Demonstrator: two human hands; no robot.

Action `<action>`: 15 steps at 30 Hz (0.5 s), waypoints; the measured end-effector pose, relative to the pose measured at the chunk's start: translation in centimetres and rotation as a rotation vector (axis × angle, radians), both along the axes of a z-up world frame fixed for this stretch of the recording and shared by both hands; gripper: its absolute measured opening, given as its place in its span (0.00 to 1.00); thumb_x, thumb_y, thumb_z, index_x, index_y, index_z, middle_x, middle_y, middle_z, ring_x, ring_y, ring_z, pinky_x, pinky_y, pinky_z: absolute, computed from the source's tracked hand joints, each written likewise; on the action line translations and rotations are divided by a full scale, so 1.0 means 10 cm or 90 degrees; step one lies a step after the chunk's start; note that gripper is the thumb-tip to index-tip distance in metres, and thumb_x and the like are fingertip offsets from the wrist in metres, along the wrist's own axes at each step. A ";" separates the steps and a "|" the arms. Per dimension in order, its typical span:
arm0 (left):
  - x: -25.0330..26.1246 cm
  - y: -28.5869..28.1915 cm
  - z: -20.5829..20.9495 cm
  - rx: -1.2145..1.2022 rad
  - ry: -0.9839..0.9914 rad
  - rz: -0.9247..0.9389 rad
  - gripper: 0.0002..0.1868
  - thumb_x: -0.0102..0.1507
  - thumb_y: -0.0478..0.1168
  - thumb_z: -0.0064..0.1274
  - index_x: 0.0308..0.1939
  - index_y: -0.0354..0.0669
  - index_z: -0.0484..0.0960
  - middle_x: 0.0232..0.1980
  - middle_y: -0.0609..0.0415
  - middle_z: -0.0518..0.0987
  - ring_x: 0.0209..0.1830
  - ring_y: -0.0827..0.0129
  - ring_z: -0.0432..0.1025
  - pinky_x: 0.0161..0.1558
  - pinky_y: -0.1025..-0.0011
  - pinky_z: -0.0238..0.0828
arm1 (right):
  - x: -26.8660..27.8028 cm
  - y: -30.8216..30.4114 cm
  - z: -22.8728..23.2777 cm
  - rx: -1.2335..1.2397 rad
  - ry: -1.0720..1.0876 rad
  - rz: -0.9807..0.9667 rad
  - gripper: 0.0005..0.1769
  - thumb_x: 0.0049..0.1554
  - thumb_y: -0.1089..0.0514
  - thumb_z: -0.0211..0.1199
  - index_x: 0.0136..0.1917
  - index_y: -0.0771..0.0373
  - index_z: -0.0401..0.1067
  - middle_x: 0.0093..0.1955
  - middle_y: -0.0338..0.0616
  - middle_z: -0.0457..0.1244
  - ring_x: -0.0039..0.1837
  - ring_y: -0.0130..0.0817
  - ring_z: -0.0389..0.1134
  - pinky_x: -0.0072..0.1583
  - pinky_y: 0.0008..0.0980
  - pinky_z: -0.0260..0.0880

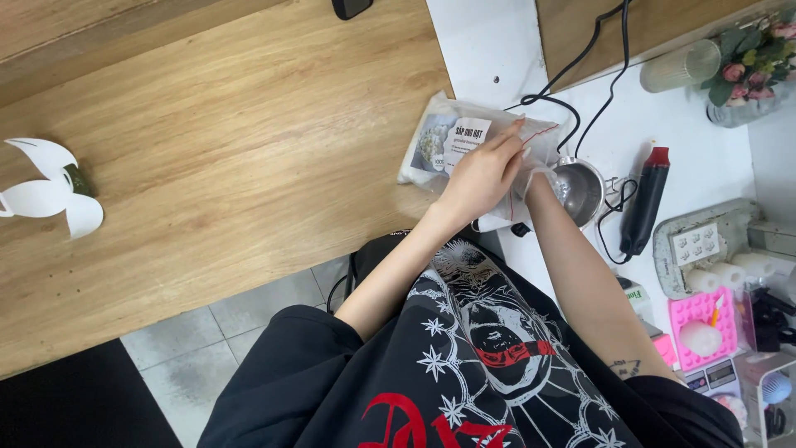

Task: Preparing wax for candle making by melting it in a pot and stirring.

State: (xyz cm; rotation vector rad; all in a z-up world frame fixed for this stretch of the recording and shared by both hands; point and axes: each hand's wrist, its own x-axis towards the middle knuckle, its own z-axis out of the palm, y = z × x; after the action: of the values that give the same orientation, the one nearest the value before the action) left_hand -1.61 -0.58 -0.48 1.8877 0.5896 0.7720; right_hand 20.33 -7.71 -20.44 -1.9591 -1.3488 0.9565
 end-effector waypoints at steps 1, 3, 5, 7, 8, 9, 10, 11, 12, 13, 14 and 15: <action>-0.01 0.00 0.00 0.000 0.002 -0.007 0.07 0.69 0.38 0.49 0.45 0.36 0.76 0.70 0.43 0.74 0.50 0.46 0.78 0.49 0.57 0.76 | -0.04 0.02 0.04 0.002 0.019 -0.012 0.24 0.68 0.56 0.52 0.74 0.65 0.56 0.73 0.57 0.55 0.72 0.44 0.55 0.70 0.41 0.58; -0.01 0.01 0.01 0.000 0.004 -0.015 0.07 0.69 0.38 0.49 0.45 0.35 0.76 0.70 0.43 0.74 0.50 0.46 0.78 0.49 0.58 0.76 | -0.09 0.06 0.05 0.004 0.055 -0.035 0.23 0.69 0.56 0.51 0.74 0.66 0.57 0.72 0.57 0.56 0.71 0.44 0.56 0.69 0.40 0.59; 0.00 -0.01 0.01 -0.005 -0.002 -0.021 0.07 0.69 0.37 0.49 0.45 0.35 0.76 0.70 0.43 0.74 0.50 0.47 0.78 0.50 0.59 0.77 | -0.07 0.09 -0.01 0.004 0.090 -0.059 0.22 0.69 0.56 0.51 0.73 0.66 0.58 0.71 0.57 0.57 0.70 0.44 0.57 0.68 0.40 0.60; 0.02 -0.03 -0.02 -0.005 -0.002 -0.027 0.07 0.68 0.37 0.50 0.45 0.35 0.76 0.70 0.42 0.73 0.50 0.46 0.78 0.50 0.58 0.77 | -0.18 0.01 0.20 0.005 0.125 -0.085 0.21 0.69 0.56 0.50 0.72 0.67 0.59 0.71 0.57 0.58 0.69 0.43 0.59 0.67 0.40 0.62; 0.02 -0.03 -0.04 -0.005 -0.002 -0.031 0.07 0.68 0.36 0.50 0.45 0.35 0.76 0.70 0.41 0.73 0.51 0.46 0.78 0.50 0.58 0.77 | -0.24 -0.01 0.31 0.006 0.143 -0.098 0.21 0.70 0.56 0.50 0.72 0.67 0.60 0.70 0.57 0.58 0.69 0.43 0.59 0.66 0.40 0.63; 0.03 -0.04 -0.05 -0.004 -0.003 -0.034 0.07 0.68 0.36 0.50 0.45 0.35 0.76 0.70 0.41 0.73 0.51 0.46 0.78 0.50 0.58 0.77 | -0.25 -0.01 0.31 0.006 0.161 -0.110 0.21 0.70 0.55 0.49 0.72 0.67 0.60 0.70 0.57 0.59 0.68 0.43 0.60 0.66 0.40 0.63; 0.04 -0.04 -0.07 -0.003 -0.002 -0.033 0.07 0.68 0.36 0.50 0.45 0.35 0.76 0.71 0.41 0.73 0.51 0.46 0.78 0.50 0.58 0.77 | -0.27 0.00 0.31 0.008 0.178 -0.123 0.20 0.70 0.55 0.49 0.71 0.67 0.61 0.69 0.56 0.59 0.68 0.43 0.60 0.66 0.40 0.64; 0.05 -0.05 -0.09 -0.003 -0.001 -0.033 0.07 0.68 0.36 0.50 0.45 0.35 0.76 0.71 0.42 0.73 0.51 0.46 0.78 0.51 0.58 0.77 | -0.30 0.00 0.31 0.008 0.197 -0.136 0.20 0.70 0.55 0.49 0.71 0.68 0.61 0.69 0.56 0.60 0.67 0.42 0.61 0.65 0.40 0.65; 0.04 -0.06 -0.09 -0.002 -0.001 -0.036 0.07 0.68 0.36 0.50 0.45 0.35 0.76 0.71 0.42 0.73 0.51 0.46 0.78 0.51 0.58 0.77 | -0.28 0.01 0.21 0.010 0.216 -0.149 0.20 0.71 0.55 0.49 0.71 0.68 0.62 0.69 0.56 0.60 0.66 0.42 0.61 0.65 0.40 0.66; 0.04 -0.06 -0.08 -0.005 0.004 -0.035 0.07 0.68 0.36 0.50 0.45 0.35 0.77 0.71 0.42 0.73 0.51 0.45 0.78 0.50 0.58 0.77 | -0.27 0.01 0.11 0.011 0.234 -0.163 0.20 0.71 0.55 0.48 0.71 0.68 0.62 0.68 0.56 0.60 0.66 0.42 0.62 0.64 0.39 0.66; 0.05 -0.06 -0.08 -0.007 0.008 -0.035 0.07 0.68 0.36 0.50 0.45 0.35 0.77 0.71 0.42 0.73 0.51 0.45 0.78 0.50 0.58 0.76 | -0.25 0.02 0.01 0.013 0.252 -0.177 0.20 0.71 0.55 0.48 0.70 0.68 0.63 0.68 0.56 0.61 0.65 0.42 0.63 0.64 0.39 0.67; 0.04 -0.05 -0.05 -0.005 0.008 -0.041 0.07 0.68 0.36 0.50 0.45 0.35 0.77 0.71 0.42 0.73 0.51 0.45 0.78 0.50 0.58 0.76 | -0.26 0.01 -0.02 0.016 0.270 -0.193 0.19 0.71 0.55 0.48 0.70 0.68 0.64 0.67 0.56 0.61 0.65 0.41 0.63 0.63 0.39 0.68</action>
State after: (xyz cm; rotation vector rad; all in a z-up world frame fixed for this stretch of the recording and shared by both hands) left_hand -1.25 -1.12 -0.93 1.8963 0.5360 0.7150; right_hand 17.74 -7.58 -20.65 -1.7470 -0.7991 1.1154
